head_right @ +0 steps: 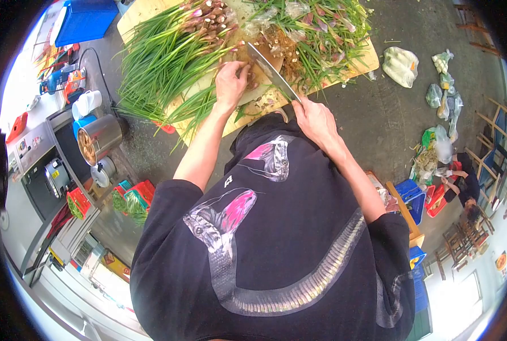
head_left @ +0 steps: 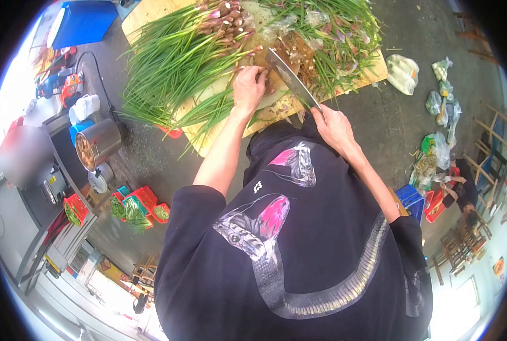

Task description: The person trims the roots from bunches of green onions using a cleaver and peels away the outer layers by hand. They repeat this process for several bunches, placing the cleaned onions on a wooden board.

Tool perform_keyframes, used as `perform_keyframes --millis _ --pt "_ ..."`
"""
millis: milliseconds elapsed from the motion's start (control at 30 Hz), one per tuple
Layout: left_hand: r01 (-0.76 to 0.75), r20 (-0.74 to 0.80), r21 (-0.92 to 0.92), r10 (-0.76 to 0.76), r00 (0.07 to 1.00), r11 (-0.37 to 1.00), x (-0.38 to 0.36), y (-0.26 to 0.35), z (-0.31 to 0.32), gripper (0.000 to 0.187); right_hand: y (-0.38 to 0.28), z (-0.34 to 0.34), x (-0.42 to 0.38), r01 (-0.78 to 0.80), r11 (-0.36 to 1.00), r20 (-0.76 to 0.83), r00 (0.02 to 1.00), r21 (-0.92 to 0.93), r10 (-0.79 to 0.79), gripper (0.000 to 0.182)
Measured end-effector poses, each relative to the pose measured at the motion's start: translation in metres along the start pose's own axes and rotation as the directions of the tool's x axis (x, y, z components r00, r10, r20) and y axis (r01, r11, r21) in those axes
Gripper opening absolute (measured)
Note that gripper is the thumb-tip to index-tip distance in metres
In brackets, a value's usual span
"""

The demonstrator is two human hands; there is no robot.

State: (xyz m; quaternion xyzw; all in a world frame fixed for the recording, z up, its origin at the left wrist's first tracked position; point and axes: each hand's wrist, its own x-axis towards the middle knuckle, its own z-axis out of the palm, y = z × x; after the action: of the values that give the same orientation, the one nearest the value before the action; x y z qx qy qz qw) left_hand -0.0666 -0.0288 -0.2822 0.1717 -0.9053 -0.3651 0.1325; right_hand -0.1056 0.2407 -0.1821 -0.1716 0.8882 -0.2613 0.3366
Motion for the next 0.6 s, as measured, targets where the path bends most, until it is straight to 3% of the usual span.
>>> perform_keyframes --millis 500,600 --pt "-0.050 0.000 -0.034 0.050 0.999 0.998 -0.001 -0.003 0.000 0.009 0.004 0.017 0.010 -0.001 0.999 0.054 0.999 -0.039 0.003 0.038" --pt "-0.058 -0.007 0.016 0.058 0.998 0.998 -0.002 -0.003 0.000 0.010 0.004 0.028 0.009 0.039 0.997 -0.023 0.999 -0.071 -0.041 0.039"
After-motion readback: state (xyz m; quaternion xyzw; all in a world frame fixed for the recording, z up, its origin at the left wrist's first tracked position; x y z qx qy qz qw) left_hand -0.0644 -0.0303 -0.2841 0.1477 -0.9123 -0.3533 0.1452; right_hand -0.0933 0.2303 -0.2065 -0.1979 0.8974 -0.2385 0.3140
